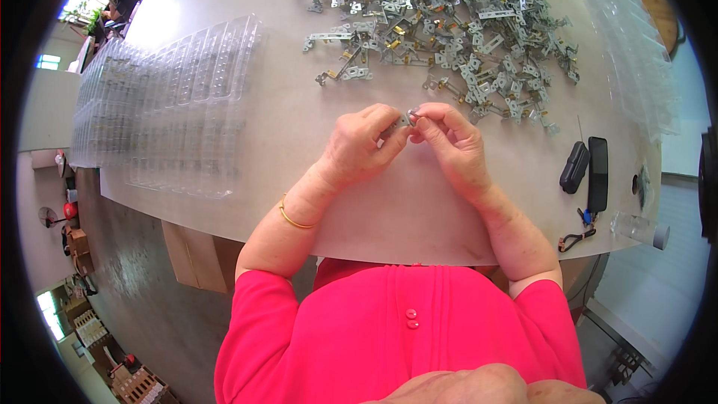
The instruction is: The person assembles metal brackets by fitting small metal pins into them by hand and places the assembled parts into plastic packaging trays.
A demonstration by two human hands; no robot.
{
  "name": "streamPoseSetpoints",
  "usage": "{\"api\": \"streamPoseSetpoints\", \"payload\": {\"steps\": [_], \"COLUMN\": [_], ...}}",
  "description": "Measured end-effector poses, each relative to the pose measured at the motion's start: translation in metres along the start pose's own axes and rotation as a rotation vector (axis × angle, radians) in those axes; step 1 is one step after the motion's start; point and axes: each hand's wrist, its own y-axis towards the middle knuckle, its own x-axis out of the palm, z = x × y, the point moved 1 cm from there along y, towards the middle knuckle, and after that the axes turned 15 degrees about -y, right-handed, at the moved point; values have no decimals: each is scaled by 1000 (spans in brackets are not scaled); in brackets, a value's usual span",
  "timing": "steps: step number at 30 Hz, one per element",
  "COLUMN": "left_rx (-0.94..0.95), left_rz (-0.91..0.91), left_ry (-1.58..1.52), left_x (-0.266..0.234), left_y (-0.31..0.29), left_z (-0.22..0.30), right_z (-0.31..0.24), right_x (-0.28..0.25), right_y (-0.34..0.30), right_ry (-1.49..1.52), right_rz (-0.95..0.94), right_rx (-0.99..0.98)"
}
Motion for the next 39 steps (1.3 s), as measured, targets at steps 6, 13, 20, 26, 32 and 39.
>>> {"api": "streamPoseSetpoints", "payload": {"steps": [6,13,20,26,32,39], "left_rx": [-22,-538,-561,-465,-411,-385], "left_rz": [-85,-278,-181,-87,-60,-94], "left_ry": [-73,-579,-939,-945,-868,-665], "left_x": [-6,-13,-13,-11,-7,-3], "left_y": [4,6,1,4,1,0], "left_z": [6,14,-5,-4,-8,-8], "right_z": [-4,-1,-7,-20,-20,-21], "right_x": [-5,-10,-13,0,-1,-2], "right_y": [3,6,6,0,0,1], "right_ry": [54,103,-390,-597,-685,-771], "right_rz": [51,87,308,231,213,185], "right_rx": [32,25,-239,-334,-363,-400]}}
